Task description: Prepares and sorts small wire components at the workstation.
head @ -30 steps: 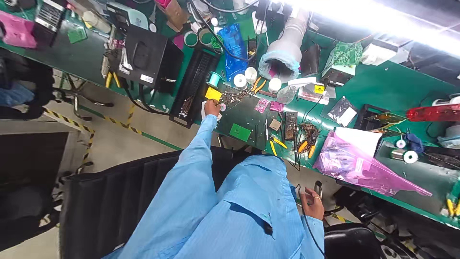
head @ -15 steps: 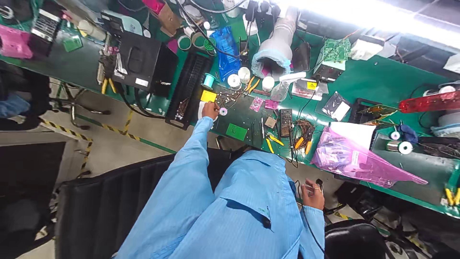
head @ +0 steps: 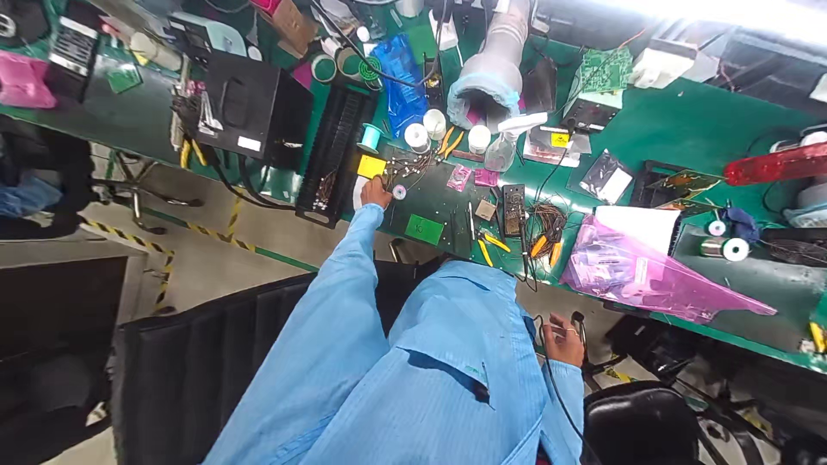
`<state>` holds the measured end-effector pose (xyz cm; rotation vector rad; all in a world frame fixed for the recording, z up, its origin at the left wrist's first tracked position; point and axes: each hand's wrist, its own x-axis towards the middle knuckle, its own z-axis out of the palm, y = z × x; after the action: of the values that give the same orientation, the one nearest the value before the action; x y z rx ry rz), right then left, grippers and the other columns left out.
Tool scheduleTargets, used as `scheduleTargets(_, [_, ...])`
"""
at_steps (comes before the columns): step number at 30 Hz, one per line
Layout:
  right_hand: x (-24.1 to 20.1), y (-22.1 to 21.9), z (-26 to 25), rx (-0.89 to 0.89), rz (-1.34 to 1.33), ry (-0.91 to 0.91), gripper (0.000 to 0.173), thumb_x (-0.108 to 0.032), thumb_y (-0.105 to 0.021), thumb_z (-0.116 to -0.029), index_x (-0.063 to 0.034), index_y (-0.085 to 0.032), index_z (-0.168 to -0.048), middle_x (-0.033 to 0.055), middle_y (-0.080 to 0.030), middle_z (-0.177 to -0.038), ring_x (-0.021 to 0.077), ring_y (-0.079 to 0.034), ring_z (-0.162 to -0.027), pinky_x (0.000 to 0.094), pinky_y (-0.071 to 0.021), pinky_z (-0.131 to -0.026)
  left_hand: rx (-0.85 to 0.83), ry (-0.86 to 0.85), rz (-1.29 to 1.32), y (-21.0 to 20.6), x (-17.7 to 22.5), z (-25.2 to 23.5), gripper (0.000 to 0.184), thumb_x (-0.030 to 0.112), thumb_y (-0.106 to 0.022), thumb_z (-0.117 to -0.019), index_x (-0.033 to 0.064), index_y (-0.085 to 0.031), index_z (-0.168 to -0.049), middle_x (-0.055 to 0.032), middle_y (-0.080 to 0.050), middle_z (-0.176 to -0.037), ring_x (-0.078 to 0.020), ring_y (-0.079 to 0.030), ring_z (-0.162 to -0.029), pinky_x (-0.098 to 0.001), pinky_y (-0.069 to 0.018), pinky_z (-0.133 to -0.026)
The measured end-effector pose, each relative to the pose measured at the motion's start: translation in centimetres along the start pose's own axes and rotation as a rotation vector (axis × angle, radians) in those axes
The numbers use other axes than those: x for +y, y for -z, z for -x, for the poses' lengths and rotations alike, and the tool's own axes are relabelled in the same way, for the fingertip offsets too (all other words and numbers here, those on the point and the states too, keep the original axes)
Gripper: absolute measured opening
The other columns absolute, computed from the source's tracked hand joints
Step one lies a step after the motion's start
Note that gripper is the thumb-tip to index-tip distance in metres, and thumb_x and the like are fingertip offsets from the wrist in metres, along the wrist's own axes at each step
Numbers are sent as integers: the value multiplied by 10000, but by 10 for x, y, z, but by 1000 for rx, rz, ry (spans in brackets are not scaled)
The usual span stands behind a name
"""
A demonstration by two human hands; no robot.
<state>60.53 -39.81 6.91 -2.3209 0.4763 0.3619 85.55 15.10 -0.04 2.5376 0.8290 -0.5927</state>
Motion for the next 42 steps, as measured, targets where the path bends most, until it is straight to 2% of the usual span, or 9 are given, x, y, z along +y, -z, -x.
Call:
scheduleTargets(4, [3,-1,1,1,-2,-3,348,-195,-690,-939,-13,-703,-1236,201,-727,-1151,339,-724,-983,528,-585,-810,59,100,110,1,-3,4,487,158,-745,-890,-43,-612,-1313,-310,-654,-1239,-482,-599,-1229,-646,-439,-1062])
scheduleTargets(9, [8,-1,6,-1,-15,-15,360,-194,-701,-936,0,-698,-1240,211,-726,-1150,345,-726,-973,525,-588,-796,20,175,164,7,-6,17,379,241,-610,-1009,-28,-661,-1271,-283,-645,-1301,-453,-571,-1292,-637,-401,-1102])
scheduleTargets(22, [-17,-27,10,-61,-100,94,337,-172,-642,-972,27,-691,-1240,222,-719,-1152,326,-734,-963,478,-611,-802,109,235,309,-7,-9,29,335,271,-698,-969,21,-730,-1189,-243,-689,-1244,-424,-610,-1247,-621,-430,-1085])
scheduleTargets(26, [-19,-67,33,-213,-25,-94,376,-271,-539,-1057,3,-689,-1267,227,-727,-1159,400,-723,-1014,608,-543,-913,141,316,205,-16,4,37,407,319,-676,-982,11,-685,-1248,-273,-642,-1311,-440,-568,-1296,-618,-424,-1088])
scheduleTargets(28, [-23,-85,39,-273,-15,-209,394,-314,-542,-1058,-22,-691,-1276,212,-739,-1139,408,-724,-1002,640,-527,-895,130,296,110,-18,12,36,408,316,-647,-999,1,-675,-1257,-283,-628,-1327,-444,-556,-1309,-623,-416,-1090])
scheduleTargets(33, [-24,-141,46,-447,-105,-355,419,-385,-603,-1027,-64,-695,-1282,195,-756,-1040,392,-723,-955,643,-513,-888,84,206,-106,-20,19,27,345,219,-612,-992,-68,-681,-1171,-332,-636,-1266,-491,-584,-1255,-668,-448,-1029])
scheduleTargets(37, [3,-218,37,-608,-164,-389,448,-434,-602,-1022,-85,-690,-1288,196,-748,-1052,379,-709,-996,617,-514,-935,92,127,-113,-21,12,14,356,222,-629,-980,-100,-680,-1122,-349,-655,-1190,-511,-609,-1197,-681,-446,-1012])
scheduleTargets(40, [36,-296,25,-626,-307,-327,365,-324,-623,-1030,-25,-706,-1223,202,-737,-942,339,-705,-855,568,-540,-844,147,42,-22,-28,-18,13,370,233,-652,-982,-89,-680,-1163,-343,-659,-1184,-510,-603,-1195,-688,-417,-1036])
scheduleTargets(42, [61,-352,6,-524,-487,-279,311,-211,-638,-1020,26,-685,-1216,186,-730,-857,270,-700,-712,482,-586,-709,212,-66,91,-31,-36,8,348,211,-672,-985,-90,-686,-1159,-320,-679,-1132,-467,-643,-1125,-648,-451,-1019])
